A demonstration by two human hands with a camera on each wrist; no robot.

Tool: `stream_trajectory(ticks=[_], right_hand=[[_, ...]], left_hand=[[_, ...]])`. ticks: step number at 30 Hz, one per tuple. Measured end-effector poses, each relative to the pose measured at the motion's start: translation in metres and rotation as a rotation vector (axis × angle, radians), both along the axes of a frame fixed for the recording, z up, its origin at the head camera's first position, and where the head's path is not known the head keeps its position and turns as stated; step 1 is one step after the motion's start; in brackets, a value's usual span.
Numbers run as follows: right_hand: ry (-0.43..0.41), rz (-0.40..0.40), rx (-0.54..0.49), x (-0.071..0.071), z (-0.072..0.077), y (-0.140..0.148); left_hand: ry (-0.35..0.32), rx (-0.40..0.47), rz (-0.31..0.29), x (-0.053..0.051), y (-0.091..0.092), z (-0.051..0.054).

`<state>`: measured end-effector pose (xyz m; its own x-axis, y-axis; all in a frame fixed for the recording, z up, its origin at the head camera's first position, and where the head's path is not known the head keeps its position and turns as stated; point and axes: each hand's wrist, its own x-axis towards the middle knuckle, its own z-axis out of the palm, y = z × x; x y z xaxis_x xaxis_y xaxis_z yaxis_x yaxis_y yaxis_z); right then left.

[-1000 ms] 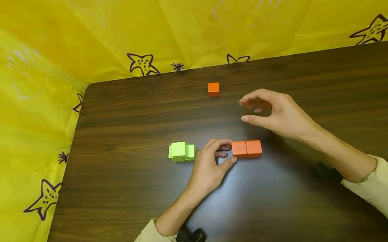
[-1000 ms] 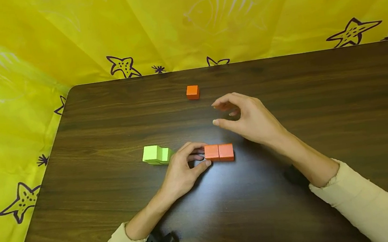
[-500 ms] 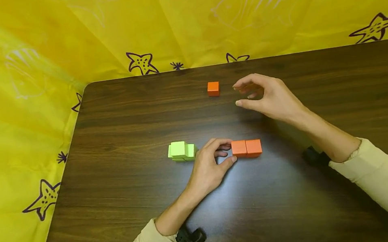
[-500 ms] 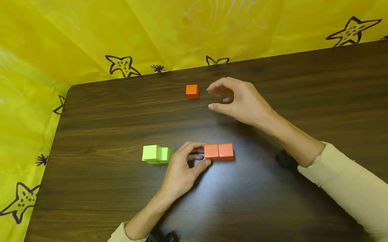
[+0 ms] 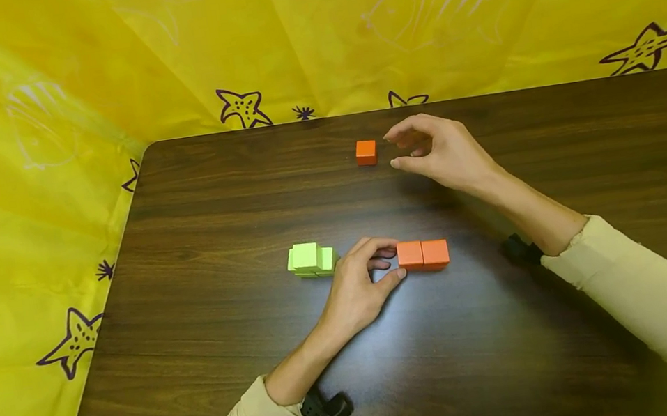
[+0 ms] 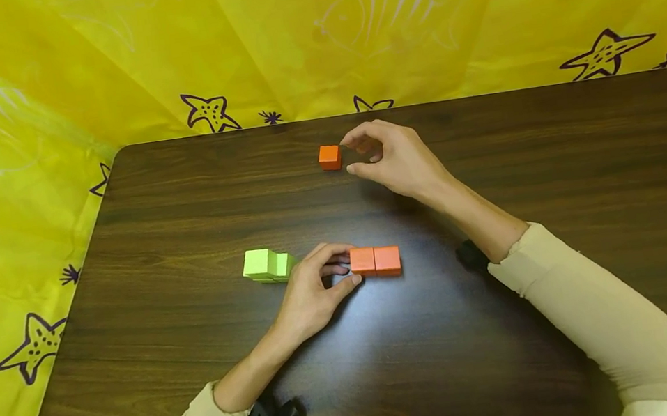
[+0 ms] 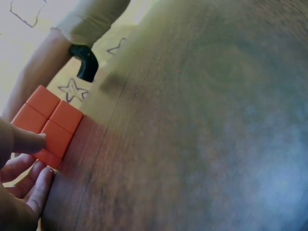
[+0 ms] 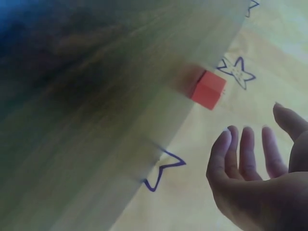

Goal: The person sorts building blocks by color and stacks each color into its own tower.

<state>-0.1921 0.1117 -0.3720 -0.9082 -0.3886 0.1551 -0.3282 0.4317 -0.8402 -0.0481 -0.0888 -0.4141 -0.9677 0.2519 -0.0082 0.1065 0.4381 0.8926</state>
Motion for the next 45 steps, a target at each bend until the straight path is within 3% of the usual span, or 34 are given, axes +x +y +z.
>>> stream_trajectory(ticks=[19, 45], right_hand=[[-0.043, 0.004, 0.091, -0.026, -0.009, -0.018], [-0.146, 0.011, 0.178, -0.046, -0.017, -0.035]], left_hand=[[-0.004, 0.01, -0.003, 0.001, -0.001, 0.0], [-0.007, 0.013, -0.005, -0.001, -0.001, 0.0]])
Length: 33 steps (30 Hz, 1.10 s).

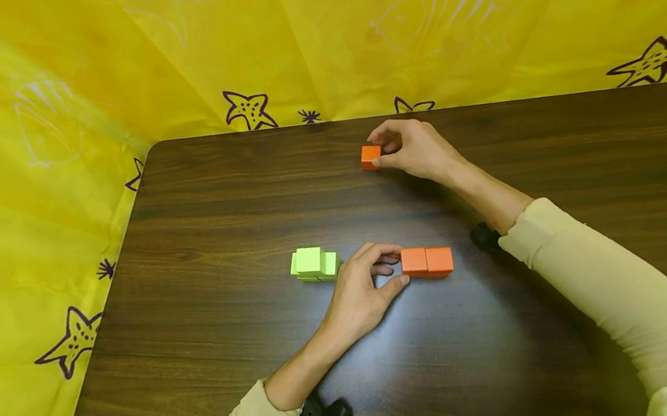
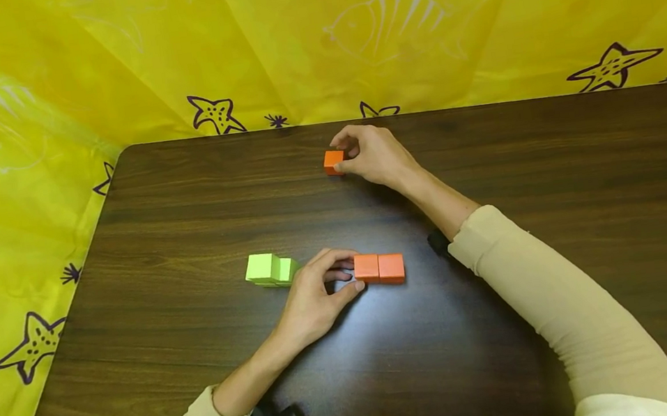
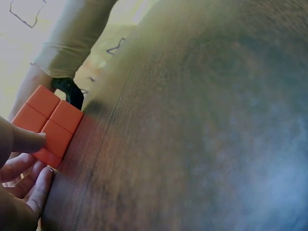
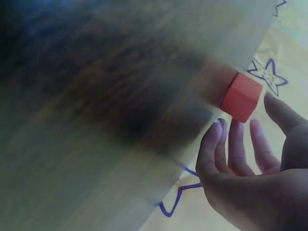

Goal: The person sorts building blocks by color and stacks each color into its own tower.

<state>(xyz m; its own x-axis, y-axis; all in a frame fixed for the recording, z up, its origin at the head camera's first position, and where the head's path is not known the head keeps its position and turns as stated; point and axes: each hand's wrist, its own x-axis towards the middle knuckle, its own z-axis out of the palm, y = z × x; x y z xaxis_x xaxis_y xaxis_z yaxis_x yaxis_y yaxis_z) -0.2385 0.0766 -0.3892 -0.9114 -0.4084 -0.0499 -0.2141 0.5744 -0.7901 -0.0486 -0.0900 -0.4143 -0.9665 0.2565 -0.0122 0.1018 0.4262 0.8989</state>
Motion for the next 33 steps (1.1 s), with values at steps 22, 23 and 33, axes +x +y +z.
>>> stream_trajectory(ticks=[22, 23, 33], right_hand=[[-0.014, 0.023, 0.078, -0.003, 0.0, -0.002], [-0.017, 0.024, 0.078, -0.002, 0.001, -0.001], [-0.019, 0.037, 0.084, 0.012, 0.011, 0.009]], left_hand=[[-0.01, -0.01, -0.002, 0.0, 0.0, 0.0], [-0.011, -0.01, -0.003, 0.0, 0.0, 0.0], [-0.009, -0.006, -0.005, 0.0, -0.001, -0.001]])
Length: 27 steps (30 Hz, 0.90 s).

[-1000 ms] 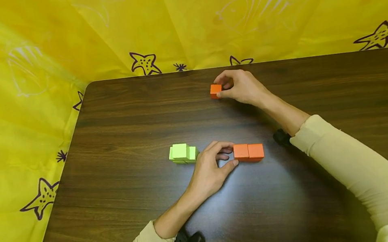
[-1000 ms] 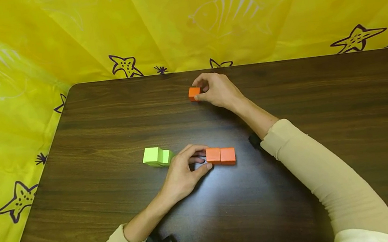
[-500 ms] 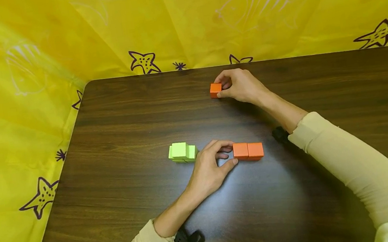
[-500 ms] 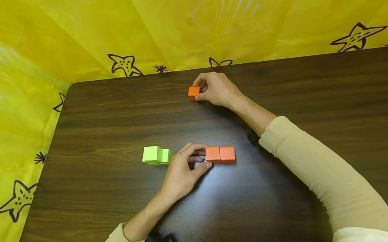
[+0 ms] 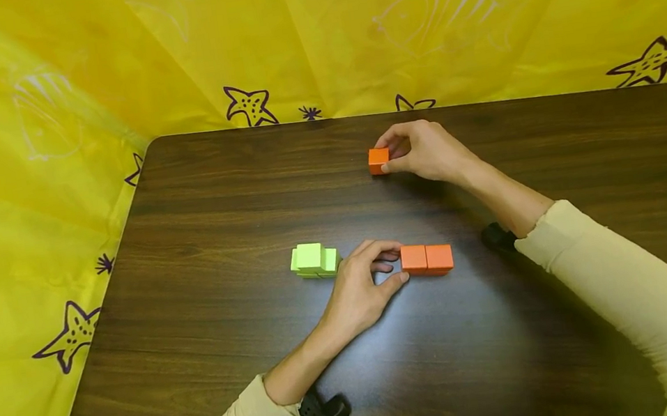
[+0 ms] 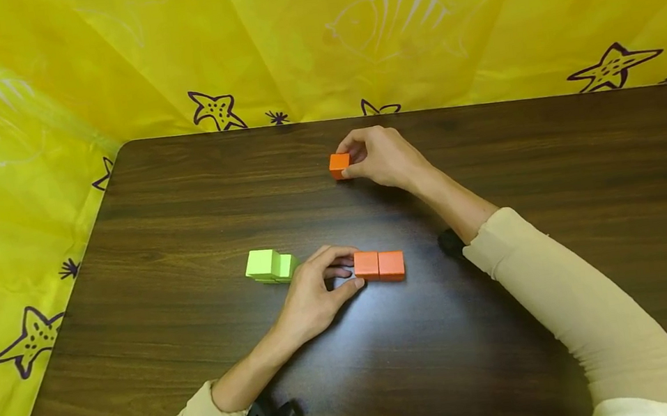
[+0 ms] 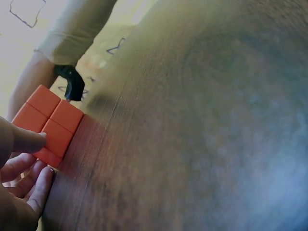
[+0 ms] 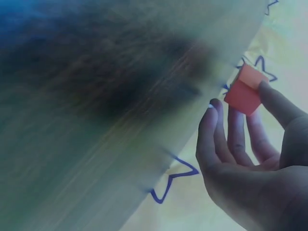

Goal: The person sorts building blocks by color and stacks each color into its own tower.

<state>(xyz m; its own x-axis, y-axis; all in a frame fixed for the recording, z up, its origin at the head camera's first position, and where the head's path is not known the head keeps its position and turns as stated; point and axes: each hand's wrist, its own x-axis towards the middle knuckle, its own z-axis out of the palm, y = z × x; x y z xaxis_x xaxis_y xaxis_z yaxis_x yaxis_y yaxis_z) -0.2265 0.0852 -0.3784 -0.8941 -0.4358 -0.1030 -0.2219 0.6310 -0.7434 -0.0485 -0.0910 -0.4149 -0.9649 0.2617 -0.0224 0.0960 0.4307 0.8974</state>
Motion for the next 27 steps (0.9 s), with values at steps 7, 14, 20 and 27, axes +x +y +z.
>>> stream_trajectory(ticks=[7, 14, 20, 27], right_hand=[[0.027, 0.007, -0.044, 0.019, 0.005, 0.011], [0.065, -0.001, -0.121, 0.036, 0.015, 0.018], [0.072, -0.008, -0.188, 0.048, 0.027, 0.023], [0.07, -0.025, -0.236, 0.061, 0.037, 0.033]], left_hand=[[-0.001, 0.001, -0.003, 0.0, 0.0, 0.0], [-0.006, 0.0, -0.005, -0.001, 0.0, 0.0], [-0.008, 0.0, -0.008, 0.0, 0.001, 0.001], [-0.013, -0.002, -0.009, 0.0, 0.001, 0.001]])
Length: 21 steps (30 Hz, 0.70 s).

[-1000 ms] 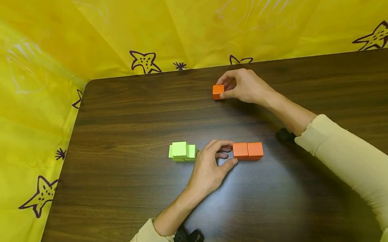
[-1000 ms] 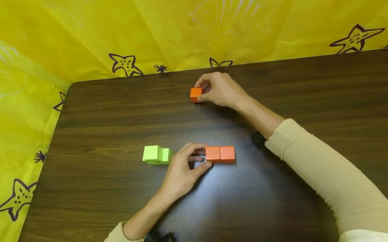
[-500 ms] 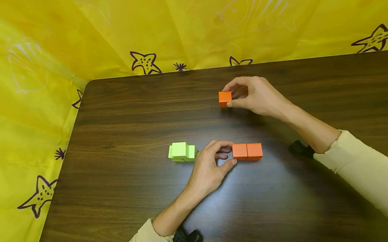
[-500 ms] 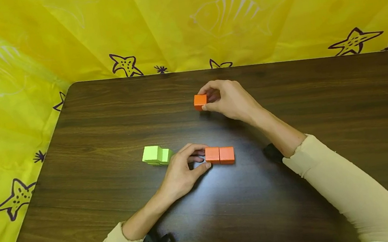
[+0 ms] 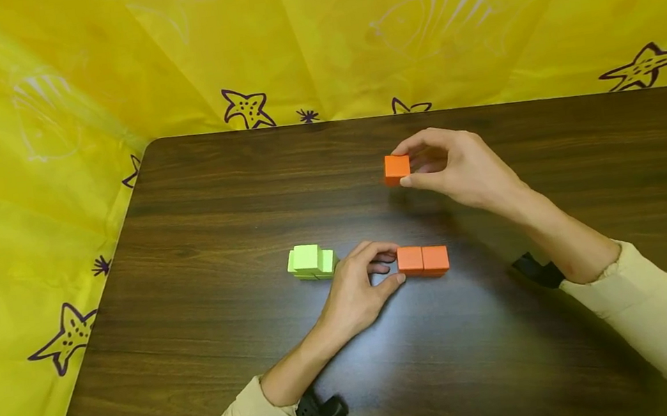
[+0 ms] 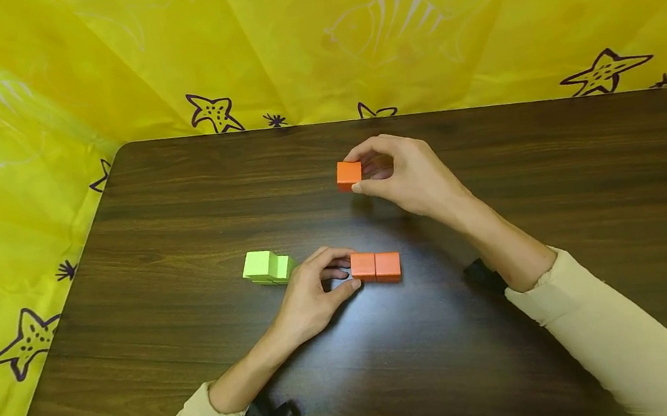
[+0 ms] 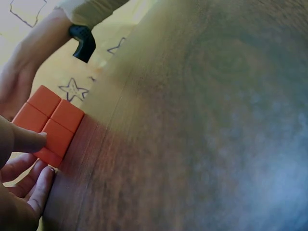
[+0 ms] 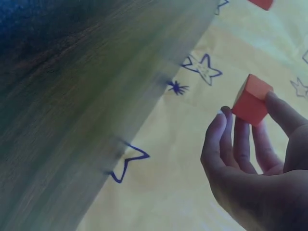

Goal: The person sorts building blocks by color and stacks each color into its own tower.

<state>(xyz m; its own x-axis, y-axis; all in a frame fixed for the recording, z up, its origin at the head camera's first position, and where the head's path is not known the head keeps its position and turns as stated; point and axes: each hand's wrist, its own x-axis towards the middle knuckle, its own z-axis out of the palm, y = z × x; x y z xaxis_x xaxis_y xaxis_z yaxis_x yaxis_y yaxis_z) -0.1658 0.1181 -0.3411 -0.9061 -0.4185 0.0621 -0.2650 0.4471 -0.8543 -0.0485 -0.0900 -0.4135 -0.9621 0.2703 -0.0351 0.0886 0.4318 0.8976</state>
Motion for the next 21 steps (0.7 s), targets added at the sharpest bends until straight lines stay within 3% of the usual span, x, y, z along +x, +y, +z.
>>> stream_trajectory(ticks=[21], right_hand=[[0.042, -0.023, -0.064, 0.042, 0.005, 0.025]], left_hand=[[0.002, -0.005, 0.005, 0.0, 0.0, 0.0]])
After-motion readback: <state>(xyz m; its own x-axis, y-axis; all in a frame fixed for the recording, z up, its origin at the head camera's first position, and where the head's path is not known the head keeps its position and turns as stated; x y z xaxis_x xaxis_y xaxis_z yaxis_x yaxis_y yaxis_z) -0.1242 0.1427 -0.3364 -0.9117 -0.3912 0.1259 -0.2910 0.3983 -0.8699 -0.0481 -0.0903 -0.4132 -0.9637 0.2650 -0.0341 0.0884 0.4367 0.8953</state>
